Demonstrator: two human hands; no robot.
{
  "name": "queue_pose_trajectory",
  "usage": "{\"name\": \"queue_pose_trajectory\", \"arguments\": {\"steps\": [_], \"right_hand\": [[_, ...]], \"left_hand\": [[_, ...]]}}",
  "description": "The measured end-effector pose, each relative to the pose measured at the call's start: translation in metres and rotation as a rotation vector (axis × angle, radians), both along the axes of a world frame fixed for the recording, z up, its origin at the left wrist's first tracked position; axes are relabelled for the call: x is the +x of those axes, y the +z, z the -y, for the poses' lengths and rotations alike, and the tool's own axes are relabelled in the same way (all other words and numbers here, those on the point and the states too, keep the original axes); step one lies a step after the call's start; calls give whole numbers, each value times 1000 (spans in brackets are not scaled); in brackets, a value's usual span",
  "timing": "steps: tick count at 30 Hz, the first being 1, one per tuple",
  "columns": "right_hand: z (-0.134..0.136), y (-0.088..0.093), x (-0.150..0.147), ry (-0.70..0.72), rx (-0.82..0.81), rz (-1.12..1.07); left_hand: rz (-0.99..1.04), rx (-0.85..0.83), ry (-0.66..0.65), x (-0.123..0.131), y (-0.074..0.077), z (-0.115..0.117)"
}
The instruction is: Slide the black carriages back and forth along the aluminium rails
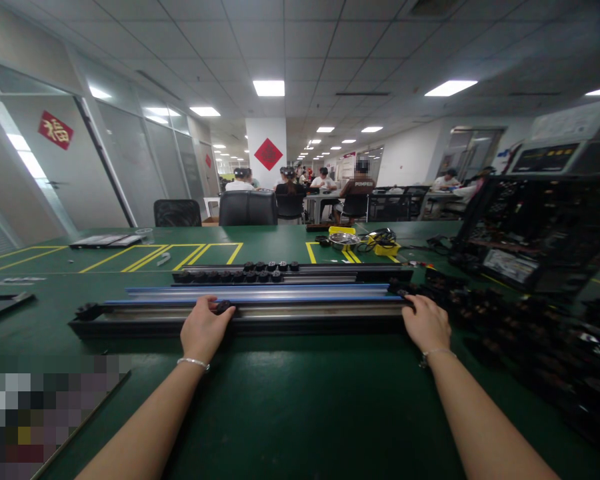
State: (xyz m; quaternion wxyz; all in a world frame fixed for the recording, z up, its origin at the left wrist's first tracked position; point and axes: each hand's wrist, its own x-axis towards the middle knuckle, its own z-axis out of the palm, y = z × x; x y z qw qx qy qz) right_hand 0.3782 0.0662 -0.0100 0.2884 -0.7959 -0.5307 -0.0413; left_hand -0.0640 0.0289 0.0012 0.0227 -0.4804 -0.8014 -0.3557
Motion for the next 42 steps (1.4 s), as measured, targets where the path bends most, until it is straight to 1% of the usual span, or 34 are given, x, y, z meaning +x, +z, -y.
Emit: {"name": "queue_pose_trajectory", "arguments": {"steps": [8,25,29,36,42], "right_hand": [[0,-2,0,5,27,22],[-1,-4,1,23,55,0],[-1,-4,1,8,47,-6],[-1,-4,-3,-36,44,56],[-2,-8,-5,-47,81,83]], "left_hand": [[9,-16,-9,5,4,4],[10,16,-55,12,3,3],[11,19,-58,12,3,2],[34,-5,-84,13,3,2],[50,-6,-100,14,4,3]]}}
